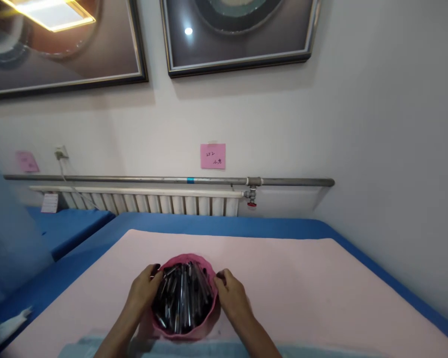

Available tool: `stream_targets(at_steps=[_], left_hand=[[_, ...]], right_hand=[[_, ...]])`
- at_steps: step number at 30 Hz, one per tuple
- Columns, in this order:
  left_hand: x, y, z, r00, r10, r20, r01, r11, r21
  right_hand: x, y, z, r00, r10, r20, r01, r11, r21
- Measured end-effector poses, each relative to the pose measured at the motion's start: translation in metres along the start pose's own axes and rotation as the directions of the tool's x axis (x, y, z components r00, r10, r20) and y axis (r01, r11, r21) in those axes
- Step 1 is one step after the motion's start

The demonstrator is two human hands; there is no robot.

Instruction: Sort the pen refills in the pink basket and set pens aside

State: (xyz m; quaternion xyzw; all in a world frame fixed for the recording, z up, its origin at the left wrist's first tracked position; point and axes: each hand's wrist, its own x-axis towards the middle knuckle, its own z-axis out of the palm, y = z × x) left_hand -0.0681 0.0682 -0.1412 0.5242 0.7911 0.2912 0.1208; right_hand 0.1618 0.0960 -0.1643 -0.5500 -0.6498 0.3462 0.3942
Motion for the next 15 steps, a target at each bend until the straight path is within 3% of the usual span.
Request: stream_targets(at_steps=[4, 7, 12, 15], left_hand=[[0.013, 0.026, -0.002, 0.997, 0.046, -0.06, -0.045, 0.999, 0.005], [0.019, 0.037, -0.002, 0.997, 0.065, -0.047, -0.066, 0.998, -0.021], [0.013, 0.021, 0.002, 0.994, -0.013, -0.11, 0.001, 0.994, -0.112], [0.006, 0.007, 0.002, 0.976, -0.109, -0.187, 0.052, 0.957, -0.286]], right_hand=[[0.0, 0.016, -0.023, 0.995, 0.029, -0.092, -0.025, 0.998, 0.049], [0.003, 0.022, -0.029, 0.988, 0.068, -0.14, -0.054, 0.994, 0.099], [0.004, 0.021, -0.02, 0.991, 0.069, -0.118, -0.053, 0.989, 0.135], [0.008, 0.024, -0.008, 0.993, 0.045, -0.105, -0.036, 0.995, 0.091]])
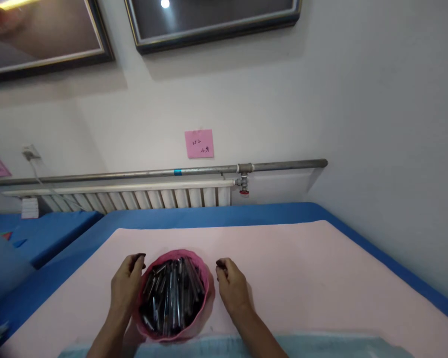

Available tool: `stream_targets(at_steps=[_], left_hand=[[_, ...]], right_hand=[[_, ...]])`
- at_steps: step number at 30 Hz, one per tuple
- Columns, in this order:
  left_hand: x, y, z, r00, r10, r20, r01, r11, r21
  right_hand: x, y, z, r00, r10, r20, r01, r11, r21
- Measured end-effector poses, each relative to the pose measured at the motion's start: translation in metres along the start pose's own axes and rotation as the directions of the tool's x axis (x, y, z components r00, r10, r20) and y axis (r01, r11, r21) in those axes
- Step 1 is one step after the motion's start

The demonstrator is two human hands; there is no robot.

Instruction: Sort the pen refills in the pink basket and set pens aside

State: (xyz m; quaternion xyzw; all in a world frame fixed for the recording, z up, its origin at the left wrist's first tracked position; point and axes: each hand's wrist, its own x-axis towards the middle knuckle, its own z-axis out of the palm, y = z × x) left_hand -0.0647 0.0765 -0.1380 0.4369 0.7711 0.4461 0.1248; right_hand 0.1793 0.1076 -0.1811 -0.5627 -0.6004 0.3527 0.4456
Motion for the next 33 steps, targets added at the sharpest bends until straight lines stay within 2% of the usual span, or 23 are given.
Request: stream_targets(at_steps=[2, 4, 6, 8, 10, 13, 16, 20, 27, 33], left_hand=[[-0.002, -0.005, -0.002, 0.999, -0.028, -0.032, 0.025, 0.993, -0.113], [-0.003, -0.008, -0.002, 0.999, 0.013, -0.042, -0.019, 0.991, -0.132], [-0.004, -0.008, -0.001, 0.987, 0.161, -0.023, -0.162, 0.985, -0.054], [-0.006, -0.007, 0.001, 0.936, 0.348, 0.058, -0.352, 0.934, 0.066], [-0.01, -0.004, 0.003, 0.882, 0.44, 0.167, -0.465, 0.869, 0.169], [-0.016, -0.002, 0.006, 0.868, 0.413, 0.276, -0.484, 0.829, 0.28], [-0.019, -0.002, 0.009, 0.877, 0.371, 0.304, -0.461, 0.829, 0.317], [-0.018, -0.003, 0.011, 0.884, 0.35, 0.31, -0.441, 0.844, 0.305], [-0.017, -0.004, 0.008, 0.846, 0.349, 0.403, -0.477, 0.833, 0.28], [-0.019, -0.002, 0.01, 0.832, 0.42, 0.363, -0.512, 0.834, 0.207]], right_hand=[[0.005, 0.005, 0.008, 1.0, -0.003, 0.009, 0.003, 0.999, -0.038], [0.011, 0.008, 0.013, 1.0, -0.003, 0.021, 0.004, 0.999, -0.052], [0.015, 0.006, 0.015, 1.0, -0.005, 0.016, 0.005, 0.999, -0.036], [0.015, -0.001, 0.014, 0.999, -0.045, -0.018, 0.044, 0.999, -0.009], [0.011, -0.012, 0.011, 0.981, -0.189, -0.035, 0.189, 0.982, -0.014], [0.001, -0.026, 0.009, 0.9, -0.423, 0.107, 0.436, 0.887, -0.155], [-0.006, -0.033, 0.011, 0.858, -0.453, 0.242, 0.509, 0.812, -0.286], [-0.008, -0.033, 0.018, 0.873, -0.386, 0.298, 0.48, 0.791, -0.379], [-0.011, -0.041, 0.024, 0.894, -0.3, 0.332, 0.427, 0.795, -0.43], [-0.012, -0.045, 0.025, 0.892, -0.323, 0.317, 0.442, 0.775, -0.453]])
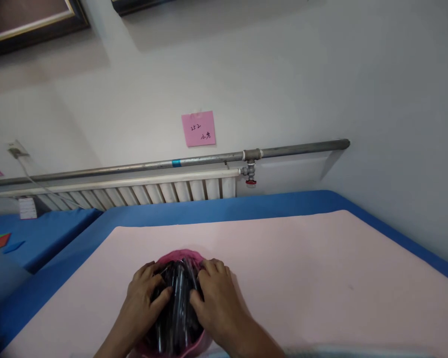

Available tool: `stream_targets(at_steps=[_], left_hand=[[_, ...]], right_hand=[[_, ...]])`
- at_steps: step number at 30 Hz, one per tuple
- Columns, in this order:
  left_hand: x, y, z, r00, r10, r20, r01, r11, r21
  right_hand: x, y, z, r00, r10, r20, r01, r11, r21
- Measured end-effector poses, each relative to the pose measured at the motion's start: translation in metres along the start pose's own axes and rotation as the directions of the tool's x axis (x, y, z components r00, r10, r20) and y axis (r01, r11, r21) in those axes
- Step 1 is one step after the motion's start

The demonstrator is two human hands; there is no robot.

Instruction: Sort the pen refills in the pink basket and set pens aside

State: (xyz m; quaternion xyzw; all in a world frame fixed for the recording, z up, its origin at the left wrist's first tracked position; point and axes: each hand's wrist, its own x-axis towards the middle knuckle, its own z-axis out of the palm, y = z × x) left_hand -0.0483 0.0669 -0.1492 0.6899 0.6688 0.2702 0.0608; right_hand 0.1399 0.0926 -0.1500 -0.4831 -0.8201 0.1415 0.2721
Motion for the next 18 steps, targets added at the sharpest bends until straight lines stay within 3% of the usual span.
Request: stream_targets(at_steps=[4, 7, 9, 11, 13, 14, 16, 18], left_hand=[[-0.001, 0.002, 0.0, 0.991, -0.075, -0.107, 0.057, 0.986, -0.155], [0.0, 0.003, -0.007, 0.938, -0.279, -0.207, 0.165, 0.882, -0.44], [0.002, 0.004, -0.015, 0.874, -0.448, -0.187, 0.212, 0.698, -0.684], [0.005, 0.004, -0.022, 0.819, -0.569, -0.079, 0.195, 0.404, -0.894], [0.006, 0.004, -0.025, 0.785, -0.619, 0.042, 0.133, 0.102, -0.986], [0.007, 0.004, -0.026, 0.774, -0.627, 0.088, 0.109, -0.004, -0.994], [0.006, 0.004, -0.028, 0.767, -0.625, 0.146, 0.091, -0.12, -0.989], [0.004, 0.004, -0.028, 0.778, -0.603, 0.178, 0.099, -0.162, -0.982]], right_hand=[[0.001, 0.0, -0.002, 0.999, 0.008, -0.046, -0.007, 1.0, 0.018], [0.0, -0.004, -0.009, 0.988, 0.027, -0.152, -0.017, 0.998, 0.065], [-0.002, -0.007, -0.014, 0.98, -0.024, -0.195, 0.046, 0.993, 0.111], [-0.007, -0.01, -0.016, 0.981, -0.112, -0.157, 0.139, 0.976, 0.169], [-0.012, -0.011, -0.013, 0.978, -0.194, -0.08, 0.206, 0.959, 0.197], [-0.015, -0.01, -0.01, 0.972, -0.229, -0.052, 0.234, 0.955, 0.184], [-0.018, -0.009, -0.003, 0.963, -0.269, -0.028, 0.27, 0.952, 0.142], [-0.019, -0.007, 0.004, 0.958, -0.285, -0.034, 0.287, 0.951, 0.116]])
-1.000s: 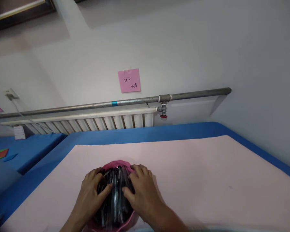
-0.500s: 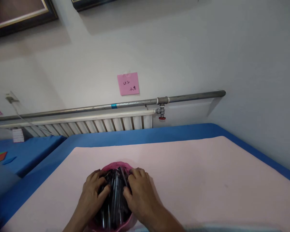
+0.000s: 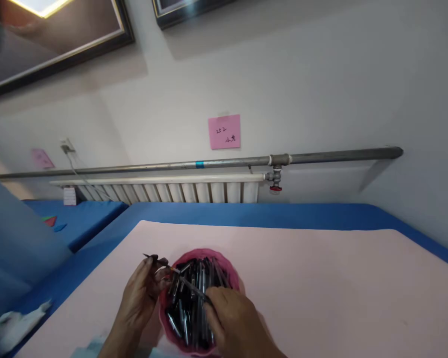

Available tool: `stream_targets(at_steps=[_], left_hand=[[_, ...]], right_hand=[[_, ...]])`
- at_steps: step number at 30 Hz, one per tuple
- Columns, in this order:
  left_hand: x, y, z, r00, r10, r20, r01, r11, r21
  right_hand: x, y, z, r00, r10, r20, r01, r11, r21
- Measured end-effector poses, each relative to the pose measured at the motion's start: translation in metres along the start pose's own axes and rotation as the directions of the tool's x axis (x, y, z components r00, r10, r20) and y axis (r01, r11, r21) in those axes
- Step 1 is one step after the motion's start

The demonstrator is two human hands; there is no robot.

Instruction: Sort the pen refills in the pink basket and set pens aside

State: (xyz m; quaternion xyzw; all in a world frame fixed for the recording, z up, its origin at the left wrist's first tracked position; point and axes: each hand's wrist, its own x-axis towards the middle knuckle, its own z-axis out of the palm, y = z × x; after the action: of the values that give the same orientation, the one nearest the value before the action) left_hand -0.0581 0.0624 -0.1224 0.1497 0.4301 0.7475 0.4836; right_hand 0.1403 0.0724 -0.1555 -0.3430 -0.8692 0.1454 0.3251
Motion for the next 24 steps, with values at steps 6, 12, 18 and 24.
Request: stream_targets(at_steps=[6, 12, 18, 24], left_hand=[[0.0, 0.002, -0.002, 0.999, -0.011, 0.033, 0.009, 0.998, 0.059], [0.006, -0.001, -0.009, 0.998, 0.021, 0.054, -0.027, 0.992, 0.123], [0.007, -0.001, -0.01, 0.998, 0.015, 0.058, -0.023, 0.991, 0.135], [0.005, 0.001, -0.009, 0.998, 0.005, 0.062, -0.013, 0.991, 0.134]], right_hand=[[0.001, -0.004, -0.002, 1.0, 0.024, -0.015, -0.023, 0.999, 0.044], [0.002, -0.006, -0.007, 0.995, 0.096, 0.039, -0.099, 0.993, 0.064], [0.002, -0.002, -0.004, 0.997, 0.055, 0.046, -0.056, 0.998, 0.038], [0.001, -0.001, -0.004, 0.998, 0.048, 0.033, -0.049, 0.998, 0.029]])
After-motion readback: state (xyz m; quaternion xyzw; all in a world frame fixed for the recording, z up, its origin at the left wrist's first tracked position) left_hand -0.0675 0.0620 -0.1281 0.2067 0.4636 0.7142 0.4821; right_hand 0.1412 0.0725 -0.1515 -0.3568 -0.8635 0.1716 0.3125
